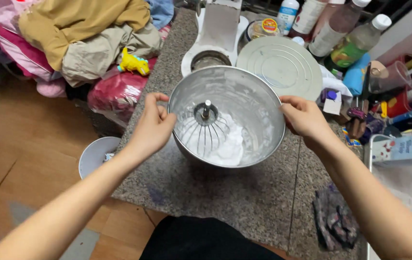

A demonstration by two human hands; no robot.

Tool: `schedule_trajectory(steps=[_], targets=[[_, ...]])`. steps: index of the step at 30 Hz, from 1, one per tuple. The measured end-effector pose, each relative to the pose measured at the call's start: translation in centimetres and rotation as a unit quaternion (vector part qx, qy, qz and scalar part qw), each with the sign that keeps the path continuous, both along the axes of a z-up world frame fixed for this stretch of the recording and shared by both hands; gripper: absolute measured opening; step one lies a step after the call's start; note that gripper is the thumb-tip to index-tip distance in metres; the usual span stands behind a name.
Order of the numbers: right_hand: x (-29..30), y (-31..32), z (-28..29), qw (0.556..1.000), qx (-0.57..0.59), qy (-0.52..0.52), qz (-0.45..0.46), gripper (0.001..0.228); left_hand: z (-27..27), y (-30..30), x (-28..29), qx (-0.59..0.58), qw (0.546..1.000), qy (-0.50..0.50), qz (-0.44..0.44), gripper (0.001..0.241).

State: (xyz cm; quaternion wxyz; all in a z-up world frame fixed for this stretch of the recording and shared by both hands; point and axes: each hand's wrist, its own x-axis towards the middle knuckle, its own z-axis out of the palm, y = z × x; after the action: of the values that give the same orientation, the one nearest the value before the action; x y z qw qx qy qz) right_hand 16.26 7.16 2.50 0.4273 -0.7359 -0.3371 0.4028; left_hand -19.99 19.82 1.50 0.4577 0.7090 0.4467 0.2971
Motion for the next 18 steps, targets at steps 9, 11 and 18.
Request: schedule_trajectory(steps=[9, 11, 18], targets=[[0.8, 14.6, 0.3, 0.995, 0.095, -0.024, -0.023, 0.03, -1.1, 19.5, 3.3, 0.143, 0.989, -0.001, -0.043, 0.044], [1.3, 16.7, -0.2, 0.993, 0.102, -0.038, -0.034, 0.03, -2.3, 22.3, 4.5, 0.156, 0.987, -0.009, -0.048, 0.044], [3.6, 20.7, -0.6, 0.994, 0.084, -0.049, -0.047, 0.03, -7.3, 27.5, 7.6, 0.166, 0.976, -0.132, -0.046, 0.046]])
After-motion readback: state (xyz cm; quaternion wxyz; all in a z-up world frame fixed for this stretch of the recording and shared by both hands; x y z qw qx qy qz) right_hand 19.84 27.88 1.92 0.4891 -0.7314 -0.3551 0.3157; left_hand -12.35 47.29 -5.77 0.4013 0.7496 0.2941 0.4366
